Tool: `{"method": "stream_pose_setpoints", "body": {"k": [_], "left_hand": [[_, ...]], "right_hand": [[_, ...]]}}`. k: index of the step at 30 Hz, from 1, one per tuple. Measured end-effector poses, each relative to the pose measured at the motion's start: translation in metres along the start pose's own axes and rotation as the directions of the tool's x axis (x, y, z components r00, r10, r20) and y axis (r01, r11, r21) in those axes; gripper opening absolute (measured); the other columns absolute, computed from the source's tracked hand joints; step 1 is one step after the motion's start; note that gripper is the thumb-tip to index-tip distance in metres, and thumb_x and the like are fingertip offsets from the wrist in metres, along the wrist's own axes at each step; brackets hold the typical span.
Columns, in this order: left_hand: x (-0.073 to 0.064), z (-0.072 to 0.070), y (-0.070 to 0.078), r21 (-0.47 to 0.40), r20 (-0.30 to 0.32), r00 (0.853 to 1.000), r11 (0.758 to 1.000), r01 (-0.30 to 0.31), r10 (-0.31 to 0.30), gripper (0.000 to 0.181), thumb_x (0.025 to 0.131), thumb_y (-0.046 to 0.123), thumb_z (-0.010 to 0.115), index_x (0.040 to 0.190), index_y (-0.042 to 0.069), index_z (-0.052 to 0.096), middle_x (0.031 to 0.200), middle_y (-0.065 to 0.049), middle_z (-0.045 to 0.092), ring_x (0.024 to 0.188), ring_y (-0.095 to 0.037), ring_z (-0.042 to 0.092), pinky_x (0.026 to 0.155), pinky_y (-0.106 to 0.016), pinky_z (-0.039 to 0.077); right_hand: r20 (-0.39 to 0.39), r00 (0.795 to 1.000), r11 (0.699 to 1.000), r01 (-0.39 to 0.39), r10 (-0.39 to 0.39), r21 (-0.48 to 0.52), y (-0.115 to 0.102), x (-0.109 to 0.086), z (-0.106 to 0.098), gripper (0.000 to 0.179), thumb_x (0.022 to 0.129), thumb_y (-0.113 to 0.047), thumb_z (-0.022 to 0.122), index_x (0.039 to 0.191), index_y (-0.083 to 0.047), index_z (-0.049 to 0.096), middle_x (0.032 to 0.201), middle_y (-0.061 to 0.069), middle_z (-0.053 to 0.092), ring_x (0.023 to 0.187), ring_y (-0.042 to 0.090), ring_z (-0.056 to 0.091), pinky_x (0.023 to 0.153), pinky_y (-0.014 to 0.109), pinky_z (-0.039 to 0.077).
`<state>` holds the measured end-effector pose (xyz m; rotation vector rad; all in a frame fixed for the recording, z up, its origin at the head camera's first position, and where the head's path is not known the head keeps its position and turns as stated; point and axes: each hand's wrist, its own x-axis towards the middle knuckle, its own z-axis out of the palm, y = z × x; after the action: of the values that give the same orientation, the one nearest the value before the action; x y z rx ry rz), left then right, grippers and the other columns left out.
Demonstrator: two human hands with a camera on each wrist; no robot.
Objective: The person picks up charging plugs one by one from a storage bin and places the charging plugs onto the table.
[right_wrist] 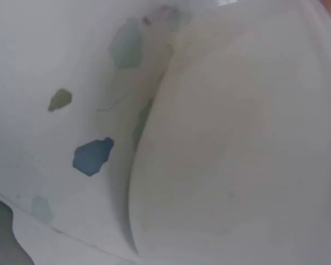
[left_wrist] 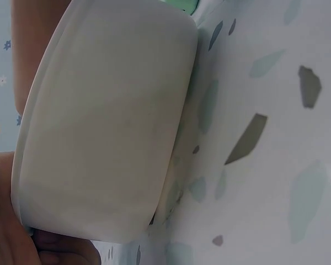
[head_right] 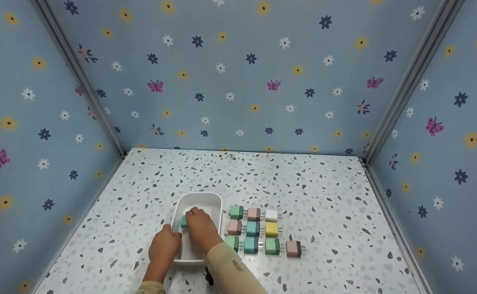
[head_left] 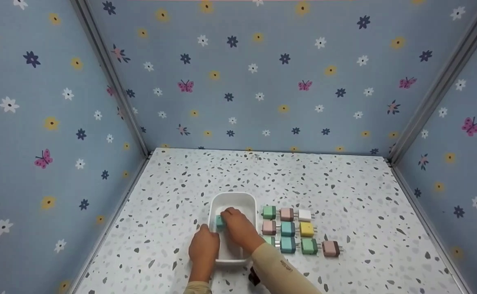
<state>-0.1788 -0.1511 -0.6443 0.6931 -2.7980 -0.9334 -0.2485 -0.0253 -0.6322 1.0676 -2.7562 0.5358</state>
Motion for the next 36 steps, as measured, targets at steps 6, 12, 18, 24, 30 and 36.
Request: {"method": "stream_pose_setpoints", "body": {"k": [6,12,18,24,30,36], "left_hand": [[0.003,-0.003,0.001,-0.005,0.037,0.998,0.999,0.041,-0.040,0.035,0.097,0.016,0.055,0.124,-0.005,0.062,0.105,-0.022,0.073,0.079,-0.024,0.069,0.069,-0.046,0.053],[0.003,0.000,0.002,0.007,0.047,0.997,0.998,0.063,-0.063,0.037,0.097,0.016,0.054,0.126,-0.005,0.061,0.107,-0.022,0.073,0.079,-0.024,0.069,0.071,-0.046,0.054],[0.002,0.000,0.002,0.014,0.051,0.996,0.997,0.072,-0.073,0.040,0.098,0.016,0.054,0.130,-0.006,0.059,0.113,-0.025,0.072,0.095,-0.034,0.073,0.076,-0.049,0.055],[0.002,0.001,0.002,0.008,0.047,0.997,0.998,0.060,-0.060,0.041,0.098,0.017,0.055,0.132,-0.007,0.059,0.116,-0.025,0.071,0.102,-0.036,0.072,0.081,-0.051,0.056],[0.000,-0.002,0.003,-0.001,0.068,0.996,0.998,0.062,-0.062,0.047,0.099,0.017,0.052,0.138,-0.009,0.054,0.123,-0.028,0.068,0.109,-0.037,0.071,0.087,-0.052,0.055],[0.000,-0.003,0.005,0.003,0.068,0.996,0.998,0.062,-0.062,0.049,0.100,0.017,0.051,0.141,-0.010,0.051,0.128,-0.029,0.065,0.119,-0.041,0.066,0.093,-0.054,0.053]], "right_hand": [[0.051,0.998,0.996,-0.050,0.046,0.069,0.003,-0.004,-0.010,0.032,0.105,-0.009,0.052,0.136,-0.006,0.061,0.133,0.011,0.064,0.126,0.025,0.061,0.110,0.038,0.045],[0.056,0.995,0.993,-0.087,0.082,0.084,0.007,-0.007,-0.016,0.033,0.107,-0.011,0.051,0.138,-0.009,0.061,0.136,0.008,0.062,0.129,0.022,0.059,0.111,0.037,0.044],[0.076,0.992,0.993,-0.103,0.098,0.058,0.010,-0.009,-0.022,0.034,0.106,-0.011,0.055,0.140,-0.011,0.059,0.139,0.007,0.060,0.132,0.021,0.058,0.111,0.036,0.044],[0.062,0.995,0.997,-0.077,0.075,0.031,0.015,-0.015,-0.029,0.038,0.103,-0.006,0.060,0.141,-0.010,0.058,0.140,0.008,0.059,0.131,0.021,0.058,0.110,0.036,0.044],[0.039,0.995,0.994,-0.098,0.096,0.052,0.020,-0.024,-0.039,0.039,0.103,-0.005,0.058,0.142,-0.010,0.058,0.142,0.008,0.058,0.132,0.022,0.057,0.110,0.038,0.045],[0.029,0.994,0.991,-0.106,0.104,0.075,0.024,-0.028,-0.050,0.040,0.105,-0.005,0.055,0.144,-0.012,0.057,0.143,0.007,0.056,0.133,0.023,0.056,0.110,0.039,0.045]]}}
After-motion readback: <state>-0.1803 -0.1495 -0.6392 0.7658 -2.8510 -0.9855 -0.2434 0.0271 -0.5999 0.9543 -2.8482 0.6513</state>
